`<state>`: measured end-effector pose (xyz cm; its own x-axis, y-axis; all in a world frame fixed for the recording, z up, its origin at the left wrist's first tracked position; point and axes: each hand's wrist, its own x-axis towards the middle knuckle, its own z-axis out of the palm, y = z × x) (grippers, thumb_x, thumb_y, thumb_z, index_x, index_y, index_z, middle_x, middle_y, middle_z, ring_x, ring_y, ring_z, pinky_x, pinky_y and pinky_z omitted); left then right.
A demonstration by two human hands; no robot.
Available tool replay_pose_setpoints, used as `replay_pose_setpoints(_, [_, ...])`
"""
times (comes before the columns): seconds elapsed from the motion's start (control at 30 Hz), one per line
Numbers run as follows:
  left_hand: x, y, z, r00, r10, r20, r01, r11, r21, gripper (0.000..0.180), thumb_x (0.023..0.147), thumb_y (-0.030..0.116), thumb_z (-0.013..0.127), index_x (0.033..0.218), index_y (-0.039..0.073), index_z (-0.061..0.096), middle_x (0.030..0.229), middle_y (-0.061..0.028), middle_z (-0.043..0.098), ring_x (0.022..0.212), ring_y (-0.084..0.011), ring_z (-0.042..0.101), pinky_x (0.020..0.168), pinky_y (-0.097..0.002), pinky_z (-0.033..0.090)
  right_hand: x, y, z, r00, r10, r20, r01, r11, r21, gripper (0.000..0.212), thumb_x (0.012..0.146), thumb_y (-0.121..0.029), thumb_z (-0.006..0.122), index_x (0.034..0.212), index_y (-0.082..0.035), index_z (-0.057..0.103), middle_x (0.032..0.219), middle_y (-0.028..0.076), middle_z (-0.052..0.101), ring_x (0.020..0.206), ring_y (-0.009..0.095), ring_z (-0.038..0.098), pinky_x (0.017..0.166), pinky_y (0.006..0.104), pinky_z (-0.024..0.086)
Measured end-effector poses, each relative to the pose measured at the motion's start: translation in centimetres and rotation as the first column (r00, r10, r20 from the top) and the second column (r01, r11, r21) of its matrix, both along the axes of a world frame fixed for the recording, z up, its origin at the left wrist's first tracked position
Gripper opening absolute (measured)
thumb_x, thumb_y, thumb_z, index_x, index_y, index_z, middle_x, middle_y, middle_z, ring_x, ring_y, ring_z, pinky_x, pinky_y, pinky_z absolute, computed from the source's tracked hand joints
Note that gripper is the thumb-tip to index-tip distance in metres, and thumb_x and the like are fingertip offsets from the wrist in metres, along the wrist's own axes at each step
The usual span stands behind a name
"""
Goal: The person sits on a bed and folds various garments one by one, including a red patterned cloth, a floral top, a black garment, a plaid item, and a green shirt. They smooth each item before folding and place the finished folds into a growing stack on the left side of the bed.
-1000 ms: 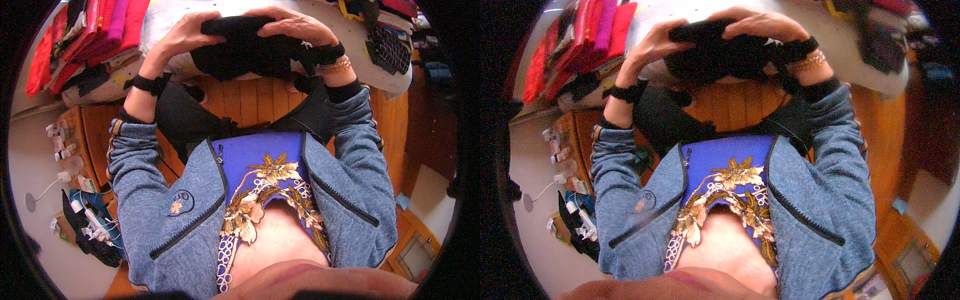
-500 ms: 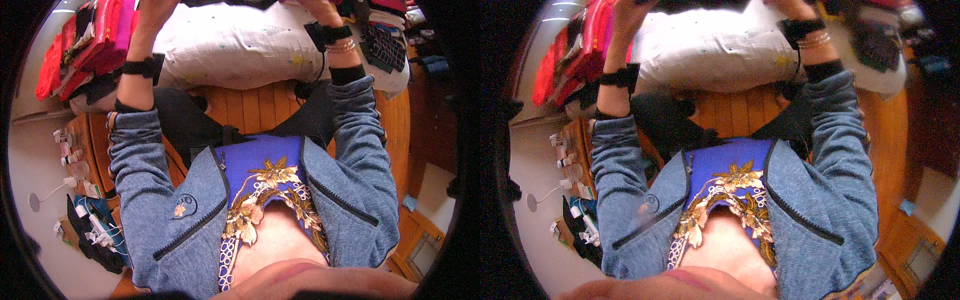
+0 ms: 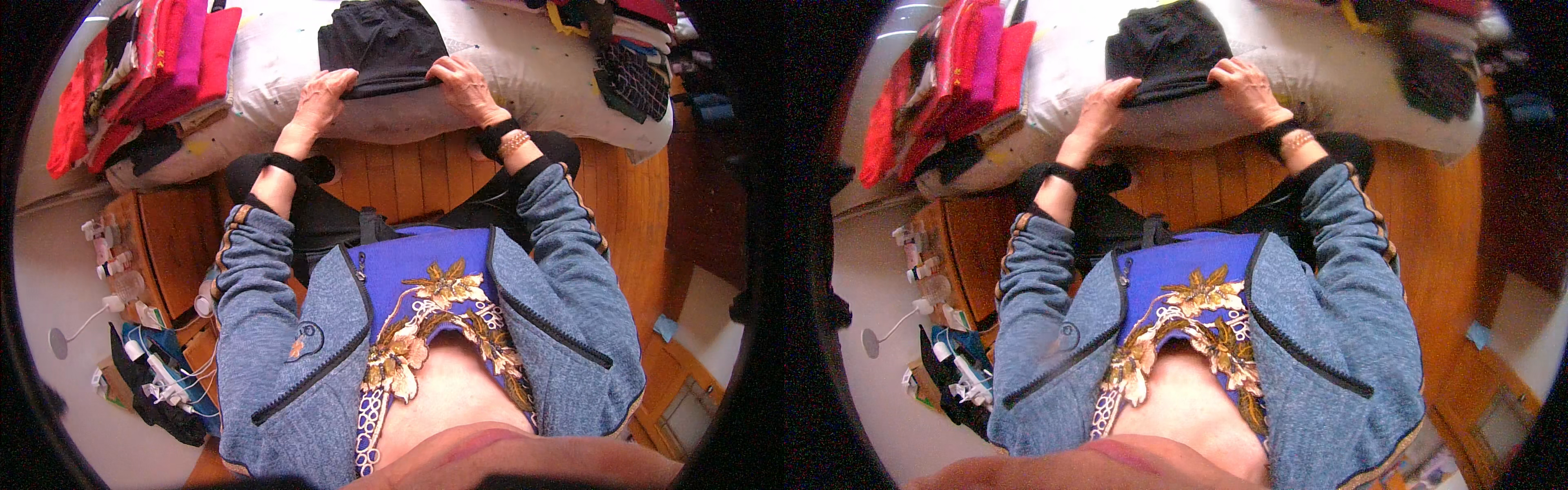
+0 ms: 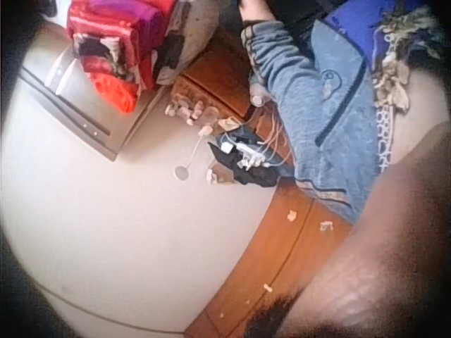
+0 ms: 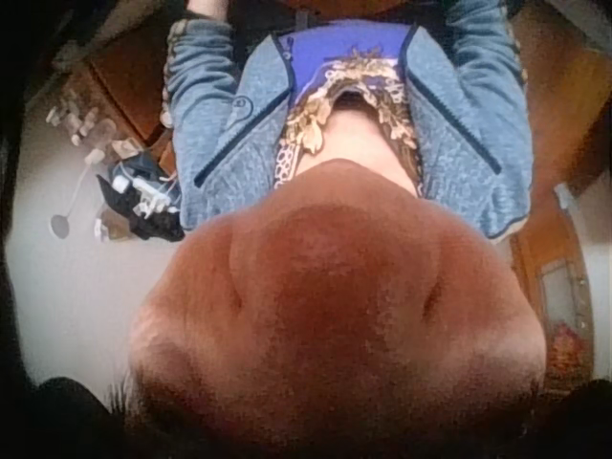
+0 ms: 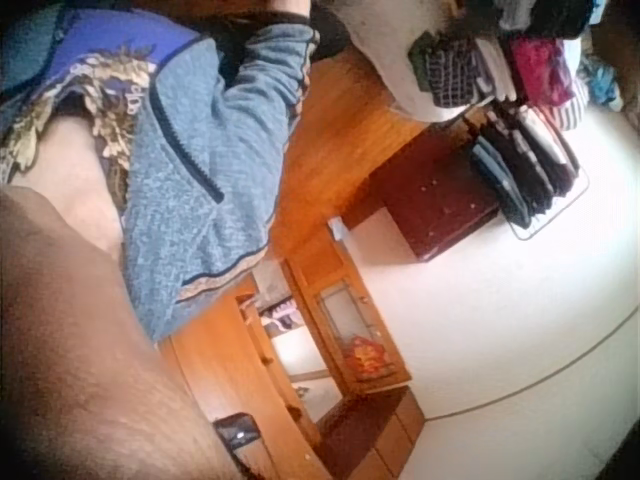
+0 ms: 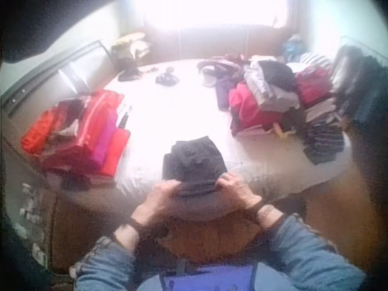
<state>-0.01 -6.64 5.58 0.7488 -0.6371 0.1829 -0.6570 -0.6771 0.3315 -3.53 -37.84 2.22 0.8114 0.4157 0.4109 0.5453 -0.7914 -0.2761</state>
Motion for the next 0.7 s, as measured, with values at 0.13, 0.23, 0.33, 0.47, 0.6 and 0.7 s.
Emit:
replay_pose_setpoints(0.13, [-0.6, 0.2, 2.0, 0.971, 0.039, -0.235, -0.052, 0.998, -0.048, 0.035, 0.075, -0.009, 0.06, 0.105, 0.008, 0.055, 0.106, -0.0081, 0.068, 0.098, -0.0307, 0.065, 0.082, -0.0381, 0.051, -0.5, -0.6, 2.4, 0.997, 0.075, -0.009, -0.073, 0.992, 0.107, 0.02, 0.081, -0.004, 0.061, 0.1, -0.011, 0.062, 0.103, 0.006, 0.067, 0.102, 0.027, 0.063, 0.089, 0.0388, 0.049])
replay_pose_setpoints(0.23, [-0.4, 1.0, 2.7, 0.959, 0.012, -0.283, -0.079, 0.971, -0.227, 0.023, 0.08, 0.001, 0.063, 0.099, 0.008, 0.054, 0.089, -0.0064, 0.068, 0.082, -0.0236, 0.065, 0.071, -0.0352, 0.049, 0.3, -0.9, 4.0, 0.982, 0.055, -0.181, -0.038, 0.994, 0.098, 0.02, 0.083, -0.009, 0.064, 0.103, -0.011, 0.062, 0.097, 0.009, 0.068, 0.095, 0.03, 0.065, 0.084, 0.0381, 0.051])
replay_pose_setpoints(0.33, [2.1, 1.8, 3.1, 0.875, 0.01, -0.485, -0.264, 0.849, -0.458, 0.02, 0.087, 0.015, 0.071, 0.102, 0.008, 0.058, 0.079, -0.0005, 0.064, 0.079, -0.0086, 0.057, 0.068, -0.0255, 0.045, 2.7, -1.5, 6.0, 0.985, 0.001, -0.174, 0.029, 0.985, 0.171, 0.024, 0.087, -0.016, 0.066, 0.11, -0.012, 0.063, 0.091, 0.013, 0.069, 0.086, 0.033, 0.067, 0.076, 0.0386, 0.053])
replay_pose_setpoints(0.47, [7.0, 1.2, 2.7, 0.863, 0.201, -0.464, -0.439, 0.753, -0.49, 0.04, 0.084, 0.022, 0.074, 0.117, 0.005, 0.059, 0.09, -0.0084, 0.069, 0.082, -0.0168, 0.063, 0.074, -0.0305, 0.051, 8.7, -1.6, 6.7, 0.915, -0.178, -0.362, 0.261, 0.946, 0.194, 0.018, 0.089, -0.019, 0.063, 0.104, -0.011, 0.065, 0.101, 0.014, 0.069, 0.095, 0.036, 0.065, 0.082, 0.0457, 0.051])
replay_pose_setpoints(0.6, [7.3, -0.9, 1.9, 0.834, 0.528, 0.163, -0.452, 0.822, -0.348, 0.051, 0.089, 0.027, 0.067, 0.13, 0.003, 0.05, 0.12, -0.0207, 0.063, 0.112, -0.0331, 0.061, 0.095, -0.0402, 0.048, 10.3, 1.0, 3.1, 0.861, -0.432, -0.269, 0.479, 0.866, 0.141, 0.043, 0.087, -0.025, 0.065, 0.126, -0.012, 0.055, 0.111, 0.02, 0.065, 0.1, 0.041, 0.063, 0.088, 0.0503, 0.05])
replay_pose_setpoints(0.7, [5.1, -3.7, 1.9, 0.894, 0.433, 0.116, -0.347, 0.831, -0.434, 0.039, 0.095, 0.024, 0.058, 0.128, 0.004, 0.054, 0.123, -0.018, 0.063, 0.113, -0.0318, 0.061, 0.097, -0.041, 0.048, 8.2, 2.6, 2.0, 0.874, -0.485, 0.016, 0.47, 0.854, 0.223, 0.041, 0.086, -0.016, 0.063, 0.126, -0.008, 0.056, 0.126, 0.018, 0.056, 0.112, 0.038, 0.056, 0.096, 0.0459, 0.046])
